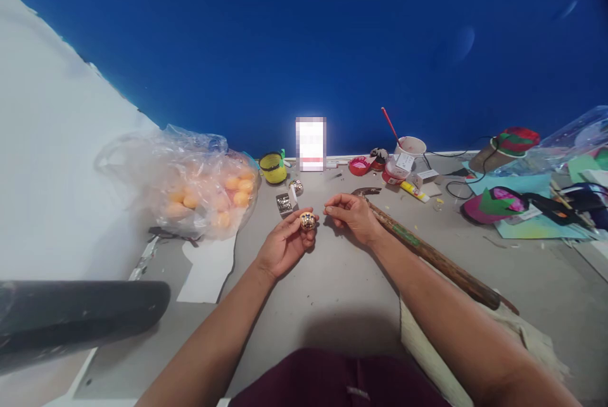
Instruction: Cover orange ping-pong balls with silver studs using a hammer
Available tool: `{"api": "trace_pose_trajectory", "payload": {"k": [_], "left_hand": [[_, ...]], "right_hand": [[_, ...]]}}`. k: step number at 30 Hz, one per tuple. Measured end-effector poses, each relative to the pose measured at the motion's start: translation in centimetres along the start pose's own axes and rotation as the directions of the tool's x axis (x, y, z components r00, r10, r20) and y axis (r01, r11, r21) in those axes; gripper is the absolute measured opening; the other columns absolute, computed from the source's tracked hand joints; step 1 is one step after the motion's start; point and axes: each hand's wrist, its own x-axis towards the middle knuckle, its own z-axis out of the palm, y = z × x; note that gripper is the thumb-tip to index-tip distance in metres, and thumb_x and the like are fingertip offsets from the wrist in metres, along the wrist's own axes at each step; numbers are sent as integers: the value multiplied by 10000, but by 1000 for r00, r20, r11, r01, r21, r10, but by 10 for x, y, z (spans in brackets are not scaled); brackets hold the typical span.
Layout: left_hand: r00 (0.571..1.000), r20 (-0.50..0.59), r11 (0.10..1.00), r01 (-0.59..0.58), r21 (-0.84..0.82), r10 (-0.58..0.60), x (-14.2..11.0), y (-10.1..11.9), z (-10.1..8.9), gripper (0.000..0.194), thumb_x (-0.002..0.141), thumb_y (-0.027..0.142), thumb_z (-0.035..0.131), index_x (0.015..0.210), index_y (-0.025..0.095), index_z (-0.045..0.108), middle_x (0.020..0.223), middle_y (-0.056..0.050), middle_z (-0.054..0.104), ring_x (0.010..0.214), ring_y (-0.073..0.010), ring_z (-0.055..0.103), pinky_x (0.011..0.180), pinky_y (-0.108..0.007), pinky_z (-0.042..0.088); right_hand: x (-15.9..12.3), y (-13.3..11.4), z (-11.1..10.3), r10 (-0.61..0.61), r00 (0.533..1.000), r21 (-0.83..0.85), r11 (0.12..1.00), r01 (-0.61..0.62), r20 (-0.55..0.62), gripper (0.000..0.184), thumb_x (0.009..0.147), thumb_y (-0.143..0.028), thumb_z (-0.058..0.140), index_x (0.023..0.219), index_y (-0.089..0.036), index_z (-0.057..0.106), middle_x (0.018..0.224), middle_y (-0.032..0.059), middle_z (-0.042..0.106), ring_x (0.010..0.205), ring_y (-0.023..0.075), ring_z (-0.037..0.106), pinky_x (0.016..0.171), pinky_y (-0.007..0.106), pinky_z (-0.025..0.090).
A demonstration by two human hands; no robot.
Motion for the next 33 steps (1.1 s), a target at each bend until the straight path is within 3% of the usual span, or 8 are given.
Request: {"api": "trace_pose_trajectory", "payload": {"k": [3,9,13,17,22,26,30,33], "left_hand": [[1000,9,999,-1,42,1,-1,0,0,385,817,223,830,1186,165,735,974,-74,712,694,-116,583,614,-247,461],[999,-24,994,-21,109,24,-2,-1,2,395,788,216,863,1160,190,734,1227,-118,713,846,-168,671,733,-310,526],[998,-35,991,-49,125,54,-1,-2,1,458,768,215,877,1197,194,720,1141,-103,722,810,-141,649,699,-274,516],[989,-52,961,-119,248,136,-1,-5,1,568,747,260,901,1264,208,672,1153,-93,709,733,-135,653,637,-284,516],[972,-80,915,-178,363,221,-1,-8,2,535,707,261,931,1179,184,691,995,-55,719,787,-154,680,713,-292,539],[961,-63,883,-220,414,269,-1,-9,2,473,760,323,901,1175,191,717,1057,-72,743,819,-153,682,752,-296,537],[958,-47,867,-235,439,283,-1,-10,0,539,749,294,908,1240,218,699,1244,-105,727,882,-176,702,779,-314,549],[962,-42,877,-227,423,269,0,-10,-3,532,734,284,917,1215,206,704,1132,-87,752,884,-181,712,753,-285,544]], "right_hand": [[0,0,0,5,1000,-4,1000,-5,0,412,587,-471,936,792,-180,727,727,29,749,455,66,500,406,204,364],[0,-1,-1,8,1000,-15,1000,-8,-2,428,586,-485,939,797,-182,725,716,19,743,456,67,499,405,206,367],[0,0,-1,21,1000,1,1000,-21,6,440,575,-485,942,800,-178,721,737,25,752,450,58,502,413,199,363],[0,1,-1,21,1000,6,1000,-21,10,426,582,-468,940,809,-175,729,742,27,752,451,56,501,414,196,357],[1,1,-2,14,1000,-8,1000,-14,22,413,598,-473,933,810,-178,736,749,31,753,462,65,509,416,201,364],[1,1,-3,17,999,-17,1000,-17,34,411,597,-479,938,801,-181,740,749,29,754,464,63,508,422,199,368],[-1,3,-4,13,997,-43,999,-9,81,394,633,-491,924,808,-188,744,732,19,741,474,68,501,426,201,375],[-3,6,-3,14,992,-80,997,-3,129,380,666,-497,909,818,-187,750,655,0,699,472,75,490,427,201,375]]}}
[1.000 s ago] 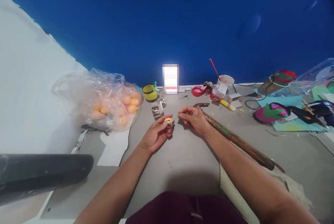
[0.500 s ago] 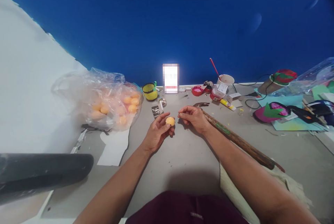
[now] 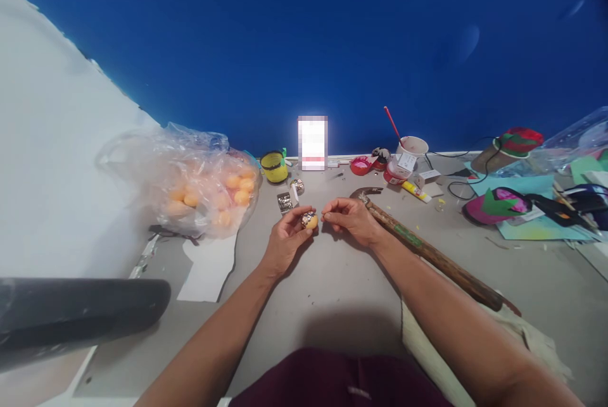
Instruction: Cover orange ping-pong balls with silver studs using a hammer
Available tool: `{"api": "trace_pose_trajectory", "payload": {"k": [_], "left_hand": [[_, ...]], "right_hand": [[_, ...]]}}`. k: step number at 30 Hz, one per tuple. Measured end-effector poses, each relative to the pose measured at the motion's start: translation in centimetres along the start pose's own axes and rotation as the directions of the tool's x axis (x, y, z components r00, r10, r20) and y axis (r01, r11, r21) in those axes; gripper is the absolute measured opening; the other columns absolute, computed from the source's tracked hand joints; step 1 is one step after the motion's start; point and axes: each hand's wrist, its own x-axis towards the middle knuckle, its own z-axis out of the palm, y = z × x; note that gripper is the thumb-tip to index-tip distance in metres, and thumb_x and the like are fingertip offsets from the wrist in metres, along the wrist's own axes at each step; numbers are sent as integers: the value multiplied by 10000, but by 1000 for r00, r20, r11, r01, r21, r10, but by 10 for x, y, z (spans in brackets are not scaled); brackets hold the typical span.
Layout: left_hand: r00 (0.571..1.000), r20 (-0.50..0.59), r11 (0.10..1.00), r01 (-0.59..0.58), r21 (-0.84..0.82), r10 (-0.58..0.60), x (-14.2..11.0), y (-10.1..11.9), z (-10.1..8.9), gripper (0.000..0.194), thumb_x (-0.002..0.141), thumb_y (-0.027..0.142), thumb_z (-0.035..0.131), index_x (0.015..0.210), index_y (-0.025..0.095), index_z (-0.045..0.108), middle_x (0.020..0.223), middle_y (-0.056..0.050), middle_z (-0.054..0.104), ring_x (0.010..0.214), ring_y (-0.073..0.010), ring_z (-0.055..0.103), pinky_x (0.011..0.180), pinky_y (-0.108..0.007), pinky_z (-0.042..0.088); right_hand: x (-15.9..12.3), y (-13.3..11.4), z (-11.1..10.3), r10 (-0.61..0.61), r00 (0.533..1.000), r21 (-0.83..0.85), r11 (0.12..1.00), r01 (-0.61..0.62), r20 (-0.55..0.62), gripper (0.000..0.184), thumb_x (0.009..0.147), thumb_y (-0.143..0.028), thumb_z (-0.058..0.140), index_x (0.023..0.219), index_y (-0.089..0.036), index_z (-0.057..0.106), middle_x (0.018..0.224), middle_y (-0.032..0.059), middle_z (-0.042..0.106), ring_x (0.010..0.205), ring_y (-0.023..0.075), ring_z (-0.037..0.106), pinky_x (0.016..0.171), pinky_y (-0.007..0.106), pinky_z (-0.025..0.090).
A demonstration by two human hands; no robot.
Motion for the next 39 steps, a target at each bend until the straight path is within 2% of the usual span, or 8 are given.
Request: {"api": "trace_pose_trajectory", "payload": {"k": [4,6,10,16,22,28,31,39], "left_hand": [[996,-50,996,65,-68,-69,0,4,1,479,727,279,924,1147,209,705,1047,-42,745,859,-165,720,784,-295,571],[995,-64,993,65,-97,-72,0,6,2,467,724,265,924,1132,206,703,1136,-53,732,851,-162,726,787,-309,585],[999,-10,989,50,-141,-52,0,8,2,510,744,234,905,1206,211,690,1303,-100,692,863,-173,736,737,-303,589],[998,25,976,60,-208,-56,2,7,-3,446,757,270,905,1148,193,704,1004,-51,742,841,-185,742,740,-306,594],[995,47,967,99,-234,-91,2,10,-2,468,756,228,898,1188,192,721,1259,-103,717,830,-172,736,714,-297,591],[987,67,940,156,-304,-143,3,10,-5,443,774,185,860,1193,196,716,1049,-75,744,874,-197,744,759,-304,588],[985,76,938,168,-304,-152,3,9,-6,433,782,198,856,1190,195,712,1026,-71,742,875,-196,742,765,-305,589],[985,86,933,168,-319,-148,3,12,-4,428,782,188,863,1188,182,726,1232,-112,734,866,-190,747,715,-284,590]], "right_hand": [[-1,0,2,10,1000,3,1000,-10,17,387,659,-498,913,809,-181,750,659,5,698,471,73,492,429,200,378],[-1,-1,2,12,1000,17,1000,-12,17,388,653,-492,919,807,-179,748,697,15,715,471,69,494,427,201,379],[-1,-3,1,12,1000,29,999,-13,27,385,648,-483,925,801,-179,745,697,10,709,477,70,499,425,200,374],[-1,-2,1,27,999,22,999,-28,46,387,645,-482,924,795,-176,740,575,-30,633,460,78,490,420,196,380],[-1,-3,1,27,998,29,999,-28,54,395,639,-487,928,790,-175,739,604,-16,653,480,76,501,435,194,389],[-1,-4,1,35,997,34,999,-37,66,389,642,-471,930,795,-169,739,566,-26,632,472,75,499,435,190,385],[-1,-4,0,39,997,32,999,-42,65,399,637,-474,934,795,-167,735,593,-18,647,475,74,505,438,193,389],[-1,-3,1,24,997,67,997,-29,70,396,620,-456,943,786,-163,734,621,-17,659,480,64,498,435,187,386]]}}
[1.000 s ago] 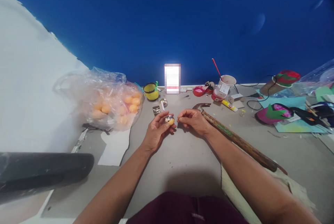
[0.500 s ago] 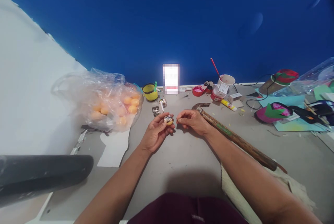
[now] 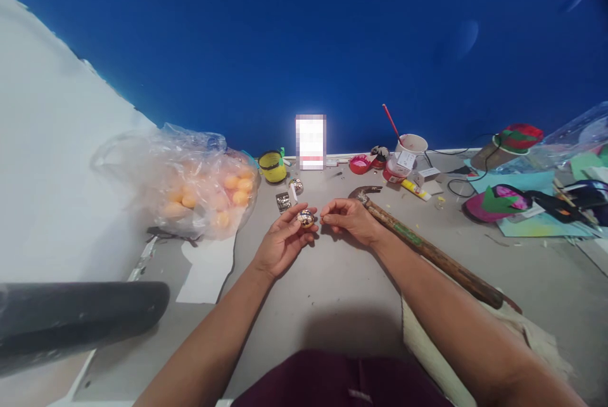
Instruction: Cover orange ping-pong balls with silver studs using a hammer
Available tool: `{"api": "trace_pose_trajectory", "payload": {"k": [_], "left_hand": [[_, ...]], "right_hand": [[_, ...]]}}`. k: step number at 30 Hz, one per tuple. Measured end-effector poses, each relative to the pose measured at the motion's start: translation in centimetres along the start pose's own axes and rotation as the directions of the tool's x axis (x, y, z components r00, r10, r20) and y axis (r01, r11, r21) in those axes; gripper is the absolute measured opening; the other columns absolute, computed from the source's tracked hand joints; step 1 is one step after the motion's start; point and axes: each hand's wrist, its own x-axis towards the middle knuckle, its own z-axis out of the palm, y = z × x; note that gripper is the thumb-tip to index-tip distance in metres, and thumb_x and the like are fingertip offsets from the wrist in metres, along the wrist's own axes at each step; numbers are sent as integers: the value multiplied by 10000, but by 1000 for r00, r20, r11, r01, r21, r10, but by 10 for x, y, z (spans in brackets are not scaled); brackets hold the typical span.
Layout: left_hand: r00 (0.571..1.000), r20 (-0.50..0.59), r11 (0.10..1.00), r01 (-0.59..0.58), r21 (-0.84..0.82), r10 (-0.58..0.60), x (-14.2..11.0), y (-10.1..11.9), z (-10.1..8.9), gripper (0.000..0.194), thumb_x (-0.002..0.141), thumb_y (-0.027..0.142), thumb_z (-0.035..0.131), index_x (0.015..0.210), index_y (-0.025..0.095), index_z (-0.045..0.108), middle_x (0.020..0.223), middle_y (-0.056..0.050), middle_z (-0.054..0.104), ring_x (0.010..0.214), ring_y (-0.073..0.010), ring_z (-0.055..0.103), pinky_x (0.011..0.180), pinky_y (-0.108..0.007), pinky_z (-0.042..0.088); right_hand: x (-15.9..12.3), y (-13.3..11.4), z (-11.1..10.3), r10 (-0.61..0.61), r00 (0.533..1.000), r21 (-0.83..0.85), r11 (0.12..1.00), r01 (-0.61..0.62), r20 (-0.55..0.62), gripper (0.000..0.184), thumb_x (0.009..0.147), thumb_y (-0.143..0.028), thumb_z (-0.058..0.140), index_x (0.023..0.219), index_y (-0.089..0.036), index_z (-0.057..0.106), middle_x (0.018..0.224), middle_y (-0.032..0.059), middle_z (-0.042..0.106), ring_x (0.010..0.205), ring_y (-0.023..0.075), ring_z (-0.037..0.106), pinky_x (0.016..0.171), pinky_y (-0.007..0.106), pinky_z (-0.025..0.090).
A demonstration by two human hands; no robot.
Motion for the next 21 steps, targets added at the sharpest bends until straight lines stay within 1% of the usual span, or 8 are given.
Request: {"api": "trace_pose_trajectory", "payload": {"k": [3,7,9,11,14,16,18,21], "left_hand": [[1000,-1,1000,13,-29,-13,1,1,0,420,807,189,840,1207,160,717,1218,-133,739,863,-195,751,716,-285,595],[1000,-2,1000,-1,-22,1,0,0,-2,412,803,187,856,1191,163,720,1055,-95,762,836,-188,753,724,-280,604],[1000,8,1000,1,-8,0,0,0,-2,445,786,197,878,1202,183,721,1080,-85,761,807,-181,750,699,-278,604],[1000,13,1000,-4,9,4,0,0,-2,470,775,211,891,1214,201,723,1167,-85,747,788,-171,743,674,-276,601],[999,0,997,-48,55,48,-1,-1,-1,474,759,198,898,1203,197,731,1220,-87,727,801,-166,735,672,-270,594],[996,-8,992,-82,95,83,0,-2,0,464,759,186,892,1194,191,731,1190,-86,729,824,-173,733,685,-270,591],[994,-11,987,-104,126,106,0,-4,-1,437,771,186,882,1180,189,730,1110,-76,738,839,-180,734,706,-277,592],[994,-7,987,-105,123,107,0,-4,-1,400,788,204,873,1158,181,725,1057,-77,746,837,-196,742,709,-295,597]], "right_hand": [[1,2,-1,11,1000,0,1000,-11,5,394,623,-454,942,791,-162,737,617,-17,657,476,67,499,426,189,391],[1,3,-2,21,1000,-15,1000,-21,-3,387,628,-448,941,800,-162,744,601,-14,658,467,74,511,418,189,394],[1,3,-2,18,1000,-12,1000,-18,-6,382,630,-442,941,801,-162,746,602,-13,659,471,73,515,423,187,396],[1,3,-2,14,1000,-7,1000,-14,-1,379,631,-437,942,802,-161,746,616,-12,667,476,68,515,427,184,395],[1,2,-3,9,1000,-7,1000,-9,3,378,630,-431,944,795,-158,741,633,-8,677,478,63,514,428,181,397],[1,3,-3,14,1000,-11,1000,-14,5,378,637,-436,940,797,-158,740,602,-17,659,467,67,507,423,186,402],[1,3,-3,24,1000,-17,1000,-24,8,379,649,-444,932,811,-159,743,559,-28,630,454,72,497,416,191,404],[1,2,-2,24,1000,-15,1000,-23,5,385,637,-445,936,805,-159,742,572,-25,638,458,70,498,412,188,397]]}}
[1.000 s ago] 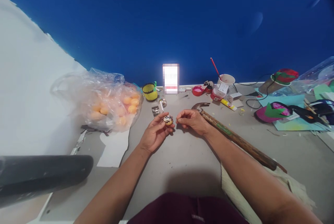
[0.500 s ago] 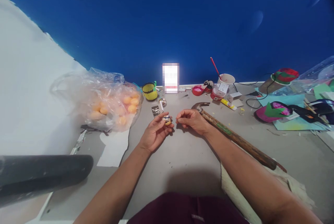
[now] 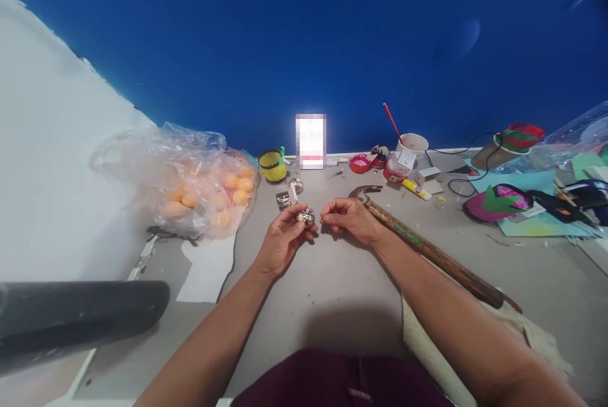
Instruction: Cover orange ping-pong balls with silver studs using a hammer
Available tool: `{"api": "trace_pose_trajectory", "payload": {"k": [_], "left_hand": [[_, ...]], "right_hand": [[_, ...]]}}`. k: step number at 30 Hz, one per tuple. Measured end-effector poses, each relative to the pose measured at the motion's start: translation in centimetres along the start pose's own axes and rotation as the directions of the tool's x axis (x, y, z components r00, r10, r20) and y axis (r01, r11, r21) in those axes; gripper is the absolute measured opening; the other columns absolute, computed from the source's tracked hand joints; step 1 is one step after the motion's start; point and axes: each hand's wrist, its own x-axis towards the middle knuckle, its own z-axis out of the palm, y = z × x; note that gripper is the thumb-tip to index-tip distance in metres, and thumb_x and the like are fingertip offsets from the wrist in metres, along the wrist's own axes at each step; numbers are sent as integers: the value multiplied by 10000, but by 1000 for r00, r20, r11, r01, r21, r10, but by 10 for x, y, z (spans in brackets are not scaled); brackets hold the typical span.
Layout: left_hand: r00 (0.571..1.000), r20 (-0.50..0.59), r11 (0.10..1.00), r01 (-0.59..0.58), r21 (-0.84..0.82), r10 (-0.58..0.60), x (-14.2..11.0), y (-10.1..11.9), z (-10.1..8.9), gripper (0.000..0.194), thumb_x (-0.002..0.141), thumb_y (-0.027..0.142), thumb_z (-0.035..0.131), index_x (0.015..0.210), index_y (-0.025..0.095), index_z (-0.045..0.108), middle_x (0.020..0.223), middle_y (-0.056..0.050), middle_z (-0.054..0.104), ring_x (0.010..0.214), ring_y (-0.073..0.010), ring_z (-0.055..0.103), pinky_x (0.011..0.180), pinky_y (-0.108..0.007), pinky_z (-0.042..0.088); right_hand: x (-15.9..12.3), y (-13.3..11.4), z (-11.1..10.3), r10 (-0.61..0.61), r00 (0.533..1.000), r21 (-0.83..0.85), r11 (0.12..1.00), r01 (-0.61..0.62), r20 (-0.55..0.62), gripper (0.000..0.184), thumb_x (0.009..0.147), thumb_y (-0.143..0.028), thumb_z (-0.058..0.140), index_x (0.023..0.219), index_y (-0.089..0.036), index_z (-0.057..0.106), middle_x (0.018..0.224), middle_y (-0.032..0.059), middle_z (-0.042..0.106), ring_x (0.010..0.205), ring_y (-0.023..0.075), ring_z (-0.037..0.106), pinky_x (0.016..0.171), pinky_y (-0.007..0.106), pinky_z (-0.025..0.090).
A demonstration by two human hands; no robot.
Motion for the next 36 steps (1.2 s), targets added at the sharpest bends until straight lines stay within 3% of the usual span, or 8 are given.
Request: {"api": "trace_pose_trajectory", "payload": {"k": [5,11,18,25,36], "left_hand": [[996,14,991,90,-103,-89,1,3,-1,430,804,196,854,1207,169,706,1245,-143,736,841,-195,752,708,-298,602],[994,29,983,110,-145,-107,1,3,-2,413,783,199,877,1164,178,717,1002,-73,758,775,-170,729,679,-274,585],[992,64,986,119,-115,-112,-1,4,1,425,798,184,854,1198,194,709,1223,-115,731,779,-157,708,657,-284,570],[992,40,983,126,-132,-122,0,3,-2,411,780,187,874,1154,204,704,984,-53,737,755,-151,695,658,-265,550],[986,67,974,160,-161,-151,0,4,-1,423,825,124,783,1232,200,697,1280,-140,711,802,-165,689,648,-283,522]], "right_hand": [[0,-2,1,-11,1000,5,1000,11,5,381,636,-446,934,796,-161,738,632,-13,665,469,62,496,412,186,388],[0,0,-1,-4,1000,-20,1000,4,-1,376,640,-445,933,799,-163,742,659,-2,684,468,65,500,418,195,411],[1,1,0,-16,1000,-5,1000,16,9,377,642,-449,936,799,-164,744,648,-10,670,470,65,499,419,194,406],[0,0,-1,-9,1000,-20,1000,9,14,380,652,-453,929,806,-162,740,660,-4,688,476,65,502,419,188,407],[-1,0,0,-12,1000,3,1000,12,-7,396,617,-454,947,793,-162,745,707,6,707,482,59,508,419,185,408]]}}
